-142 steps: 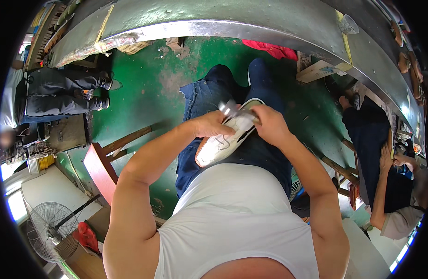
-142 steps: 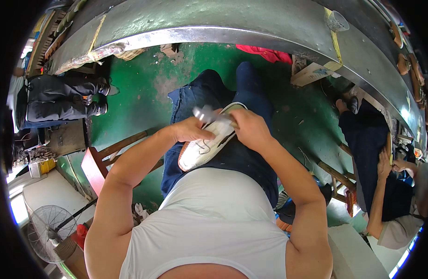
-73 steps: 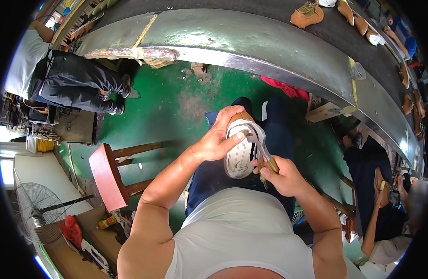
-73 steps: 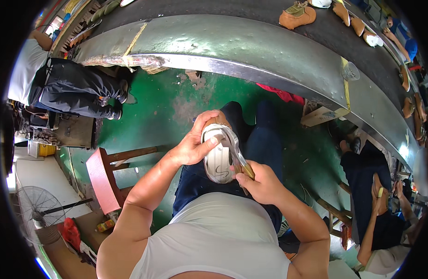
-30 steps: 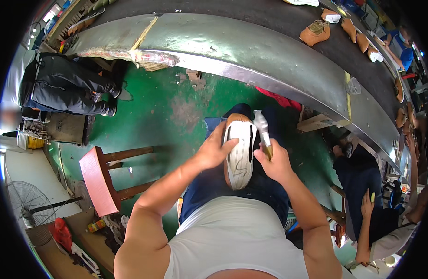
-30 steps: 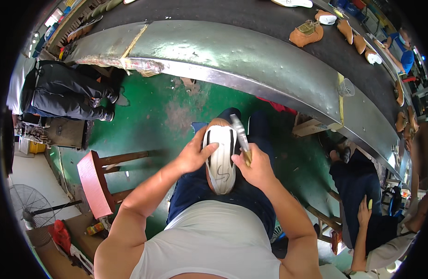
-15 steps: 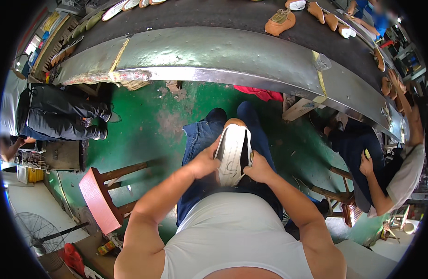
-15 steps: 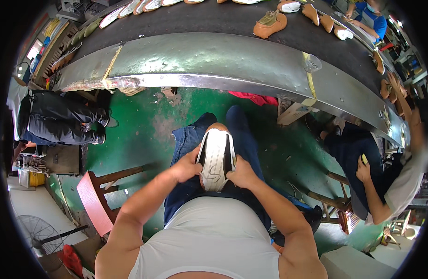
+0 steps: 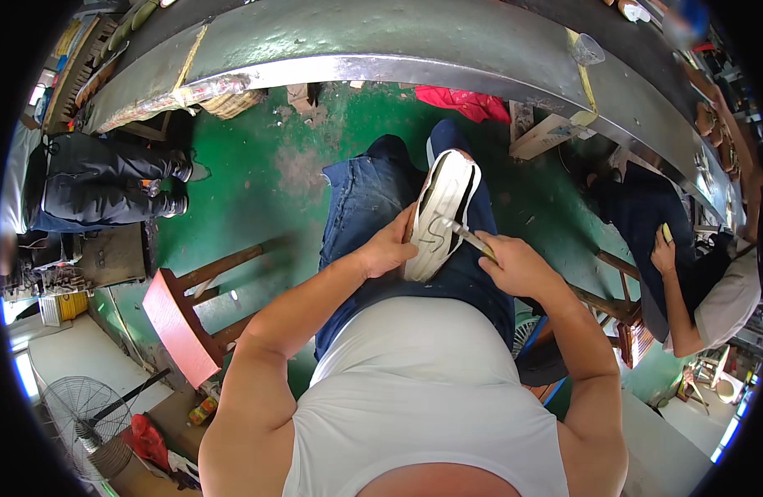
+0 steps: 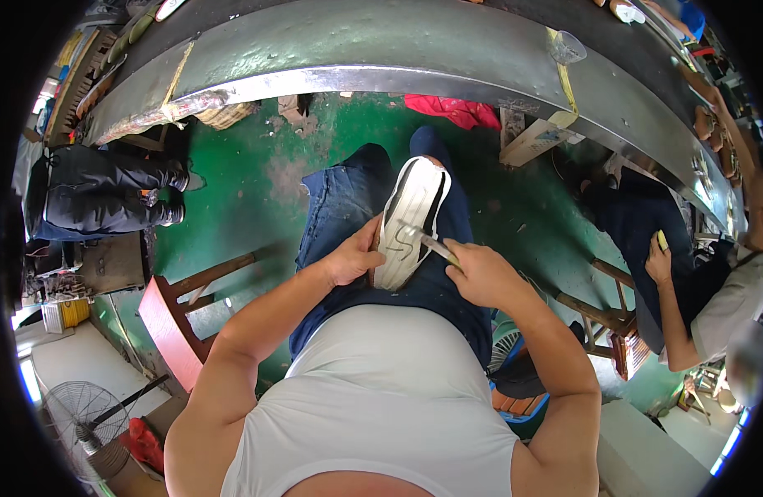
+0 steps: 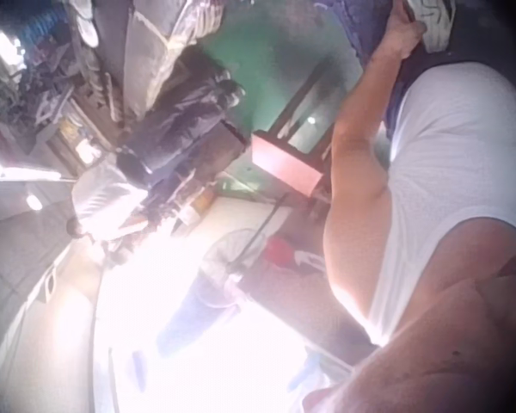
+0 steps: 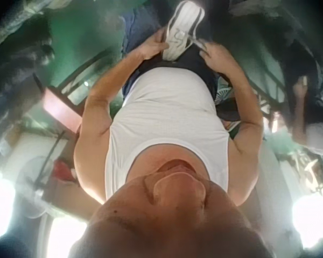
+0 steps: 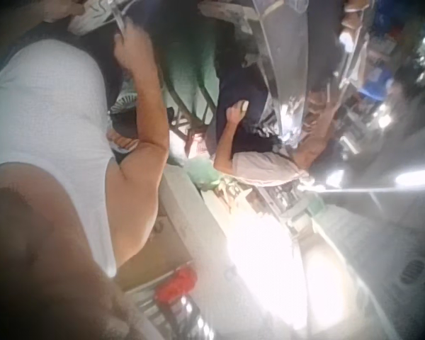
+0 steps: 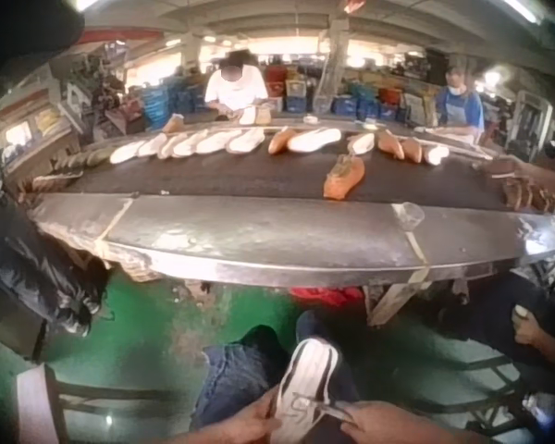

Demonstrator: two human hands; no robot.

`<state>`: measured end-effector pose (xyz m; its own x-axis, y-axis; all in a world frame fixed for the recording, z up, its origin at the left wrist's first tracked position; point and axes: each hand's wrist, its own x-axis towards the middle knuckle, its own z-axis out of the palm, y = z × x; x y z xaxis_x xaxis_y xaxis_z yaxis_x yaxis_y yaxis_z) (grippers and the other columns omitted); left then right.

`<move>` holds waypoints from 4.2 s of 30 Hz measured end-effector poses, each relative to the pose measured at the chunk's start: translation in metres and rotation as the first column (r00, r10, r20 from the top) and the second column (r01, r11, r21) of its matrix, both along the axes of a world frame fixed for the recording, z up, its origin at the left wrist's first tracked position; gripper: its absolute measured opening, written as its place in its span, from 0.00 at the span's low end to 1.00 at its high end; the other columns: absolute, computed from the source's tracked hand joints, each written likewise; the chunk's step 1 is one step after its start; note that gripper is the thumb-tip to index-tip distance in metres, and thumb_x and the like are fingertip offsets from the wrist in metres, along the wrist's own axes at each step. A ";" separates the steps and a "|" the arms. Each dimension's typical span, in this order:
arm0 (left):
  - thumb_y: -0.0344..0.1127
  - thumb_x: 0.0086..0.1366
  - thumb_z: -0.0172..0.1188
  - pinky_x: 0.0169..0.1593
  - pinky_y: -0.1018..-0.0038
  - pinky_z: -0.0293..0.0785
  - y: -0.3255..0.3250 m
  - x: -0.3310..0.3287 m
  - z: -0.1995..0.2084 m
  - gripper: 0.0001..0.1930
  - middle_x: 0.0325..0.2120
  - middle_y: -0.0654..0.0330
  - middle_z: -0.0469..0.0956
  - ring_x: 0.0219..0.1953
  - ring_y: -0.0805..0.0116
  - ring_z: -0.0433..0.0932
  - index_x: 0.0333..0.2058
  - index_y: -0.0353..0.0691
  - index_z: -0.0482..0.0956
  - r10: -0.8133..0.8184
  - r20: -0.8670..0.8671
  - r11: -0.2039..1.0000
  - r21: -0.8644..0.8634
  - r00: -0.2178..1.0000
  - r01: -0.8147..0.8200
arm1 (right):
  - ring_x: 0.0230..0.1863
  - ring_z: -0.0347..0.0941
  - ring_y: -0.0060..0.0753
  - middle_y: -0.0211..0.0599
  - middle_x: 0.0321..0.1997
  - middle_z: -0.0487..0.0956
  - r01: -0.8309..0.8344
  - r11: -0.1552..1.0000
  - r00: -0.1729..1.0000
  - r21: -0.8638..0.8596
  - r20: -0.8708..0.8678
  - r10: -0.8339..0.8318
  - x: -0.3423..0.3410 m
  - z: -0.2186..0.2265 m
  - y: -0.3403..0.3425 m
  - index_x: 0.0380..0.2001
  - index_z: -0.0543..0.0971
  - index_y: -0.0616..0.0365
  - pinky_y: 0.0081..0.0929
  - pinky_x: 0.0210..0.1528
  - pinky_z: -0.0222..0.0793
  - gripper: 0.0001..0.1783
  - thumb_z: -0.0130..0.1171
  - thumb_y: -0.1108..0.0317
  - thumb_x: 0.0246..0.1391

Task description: Assembling and finishing shoes by manipulating shoe components on lasts and using pliers to secure materials.

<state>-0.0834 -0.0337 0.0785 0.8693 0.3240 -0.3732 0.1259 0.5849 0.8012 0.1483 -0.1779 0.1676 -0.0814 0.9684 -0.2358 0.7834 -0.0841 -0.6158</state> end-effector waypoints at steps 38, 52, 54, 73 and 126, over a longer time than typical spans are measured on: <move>0.34 0.72 0.47 0.53 0.54 0.77 0.013 0.032 -0.003 0.31 0.66 0.33 0.56 0.47 0.32 0.77 0.71 0.49 0.51 0.155 -0.364 0.424 0.864 0.918 0.271 | 0.36 0.78 0.60 0.56 0.34 0.80 0.232 0.971 0.973 -0.055 0.038 -0.230 0.019 -0.062 0.042 0.41 0.76 0.63 0.47 0.42 0.75 0.13 0.59 0.64 0.59; 0.48 0.72 0.50 0.57 0.61 0.73 0.002 0.017 -0.010 0.34 0.63 0.32 0.60 0.51 0.36 0.77 0.71 0.45 0.52 0.170 -0.479 0.581 0.755 0.861 0.305 | 0.37 0.76 0.66 0.62 0.28 0.78 0.156 0.984 0.988 -0.090 0.001 -0.156 0.017 -0.035 0.080 0.33 0.72 0.66 0.53 0.41 0.71 0.22 0.48 0.54 0.67; 0.47 0.72 0.52 0.59 0.63 0.72 -0.005 0.015 -0.009 0.34 0.61 0.32 0.65 0.53 0.38 0.76 0.70 0.40 0.53 0.318 -0.429 0.739 0.670 0.846 0.062 | 0.37 0.76 0.66 0.61 0.29 0.78 0.199 0.979 0.969 -0.033 -0.145 -0.201 0.004 -0.038 0.061 0.33 0.72 0.66 0.53 0.41 0.70 0.22 0.48 0.53 0.67; 0.46 0.60 0.66 0.54 0.51 0.71 0.030 0.005 0.054 0.40 0.62 0.32 0.62 0.55 0.43 0.74 0.70 0.56 0.59 0.146 -0.600 -0.114 0.779 0.786 0.616 | 0.50 0.74 0.54 0.54 0.47 0.76 0.044 0.998 0.946 0.045 0.320 -0.056 0.043 0.008 0.044 0.58 0.70 0.69 0.42 0.51 0.73 0.27 0.57 0.70 0.56; 0.45 0.70 0.55 0.37 0.58 0.79 0.015 0.055 0.045 0.17 0.27 0.49 0.82 0.31 0.49 0.83 0.32 0.36 0.80 0.315 -0.480 0.272 0.872 0.819 0.406 | 0.35 0.80 0.29 0.41 0.35 0.83 -0.118 0.569 0.862 -0.814 -0.369 -0.348 0.055 0.021 0.094 0.37 0.77 0.66 0.33 0.33 0.75 0.17 0.54 0.59 0.63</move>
